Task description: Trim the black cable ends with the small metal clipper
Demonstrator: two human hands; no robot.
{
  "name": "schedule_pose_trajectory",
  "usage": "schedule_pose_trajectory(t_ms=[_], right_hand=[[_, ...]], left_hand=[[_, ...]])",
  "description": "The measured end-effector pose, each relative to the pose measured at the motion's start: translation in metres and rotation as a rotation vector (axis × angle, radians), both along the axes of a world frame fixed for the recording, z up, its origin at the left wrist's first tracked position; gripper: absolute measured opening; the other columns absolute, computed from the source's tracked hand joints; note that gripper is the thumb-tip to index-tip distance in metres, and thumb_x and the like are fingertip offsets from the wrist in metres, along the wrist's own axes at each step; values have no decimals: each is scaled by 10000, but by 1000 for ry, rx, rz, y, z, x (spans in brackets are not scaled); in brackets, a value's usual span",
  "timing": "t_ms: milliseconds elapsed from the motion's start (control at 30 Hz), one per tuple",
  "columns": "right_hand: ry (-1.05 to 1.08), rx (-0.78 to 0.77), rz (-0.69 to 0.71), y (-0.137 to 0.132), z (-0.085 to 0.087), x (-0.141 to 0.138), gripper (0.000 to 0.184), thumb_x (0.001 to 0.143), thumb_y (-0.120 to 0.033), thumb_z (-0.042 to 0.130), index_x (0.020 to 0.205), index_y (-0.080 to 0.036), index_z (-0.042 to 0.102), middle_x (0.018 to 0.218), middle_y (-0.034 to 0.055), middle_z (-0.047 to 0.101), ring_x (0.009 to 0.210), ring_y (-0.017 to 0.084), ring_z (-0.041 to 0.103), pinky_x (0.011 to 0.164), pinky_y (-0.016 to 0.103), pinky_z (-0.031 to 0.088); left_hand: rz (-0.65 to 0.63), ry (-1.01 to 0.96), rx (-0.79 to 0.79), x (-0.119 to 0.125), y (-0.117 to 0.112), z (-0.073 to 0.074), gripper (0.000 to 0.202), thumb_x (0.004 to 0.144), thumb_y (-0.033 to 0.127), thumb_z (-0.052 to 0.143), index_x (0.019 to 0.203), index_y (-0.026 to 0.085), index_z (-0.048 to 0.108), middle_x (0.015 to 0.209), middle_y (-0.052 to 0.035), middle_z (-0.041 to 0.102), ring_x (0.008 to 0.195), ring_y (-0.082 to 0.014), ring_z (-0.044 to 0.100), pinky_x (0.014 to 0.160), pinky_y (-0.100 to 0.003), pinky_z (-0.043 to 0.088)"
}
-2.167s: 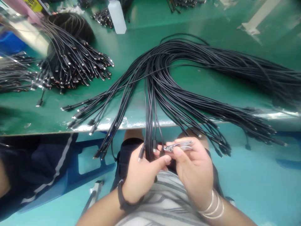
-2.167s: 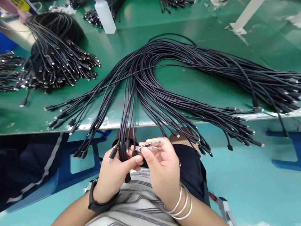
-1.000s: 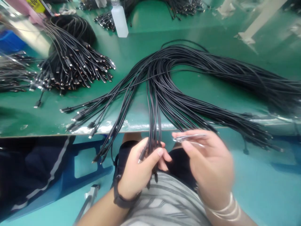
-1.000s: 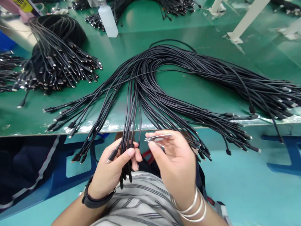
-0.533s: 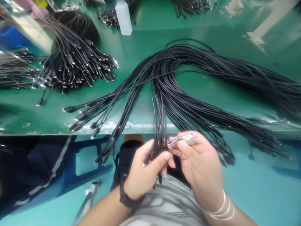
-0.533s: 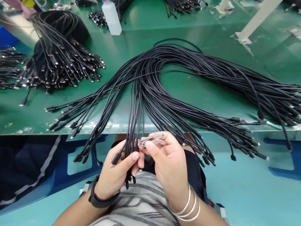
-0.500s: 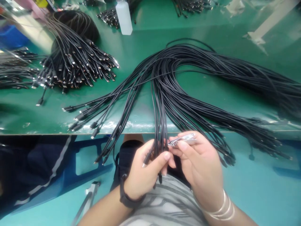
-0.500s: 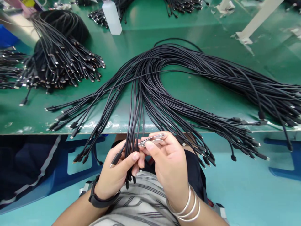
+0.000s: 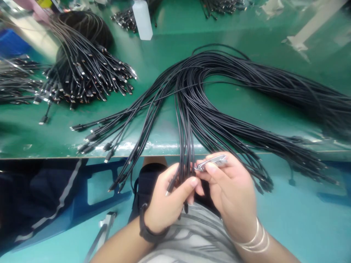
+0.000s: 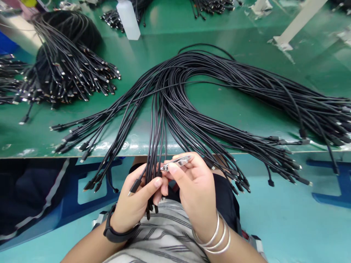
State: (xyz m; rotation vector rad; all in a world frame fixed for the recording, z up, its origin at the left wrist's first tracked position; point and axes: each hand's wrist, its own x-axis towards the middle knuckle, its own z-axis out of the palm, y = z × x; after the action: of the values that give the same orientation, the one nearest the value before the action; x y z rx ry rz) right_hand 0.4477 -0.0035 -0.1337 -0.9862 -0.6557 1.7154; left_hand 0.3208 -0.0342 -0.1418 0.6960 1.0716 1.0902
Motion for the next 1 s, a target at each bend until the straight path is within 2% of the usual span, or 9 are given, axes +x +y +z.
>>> schedule_pose_trajectory(t_ms=[233,400,667,833,1000], right_hand=[[-35,-17,-53,2,-3,-2,112,864,-236,704,894,-219,597,774,-3,705,467,132,615,378,250,514],[-15,-1,-26,1,-3,-1,111,865,-227,699,896,-214,594,764,-5,696,460,131,606,400,276,541],[-54,10,-5,1,-4,1,105,872,-231,701,879,-215,597,785,-2,712,471,134,624,426,284,555],[-117,-27,-52,2,-7,2,144,847,-257,740,887,-202,613,800,28,725,604,162,689,443,235,543],[-30,-64,-16,3,-7,3,170,830,-268,745,910,-204,609,803,40,707,647,191,685,421,254,533]], left_hand=[[8,-15,5,2,-1,-2,205,895,327,653,1018,164,656,690,-9,647,493,-74,481,470,-192,385],[-4,-12,7,1,-2,-3,215,909,318,643,1075,183,661,696,2,640,498,-66,475,477,-191,378],[0,9,-6,1,-2,-2,196,905,318,648,1034,171,661,697,-4,642,501,-62,476,478,-188,378],[-7,1,-5,1,-2,-4,174,903,322,653,982,167,653,693,0,647,499,-57,487,482,-178,386],[-27,-52,-83,0,-1,-9,179,885,328,681,931,161,636,628,25,617,458,-36,458,443,-148,343]])
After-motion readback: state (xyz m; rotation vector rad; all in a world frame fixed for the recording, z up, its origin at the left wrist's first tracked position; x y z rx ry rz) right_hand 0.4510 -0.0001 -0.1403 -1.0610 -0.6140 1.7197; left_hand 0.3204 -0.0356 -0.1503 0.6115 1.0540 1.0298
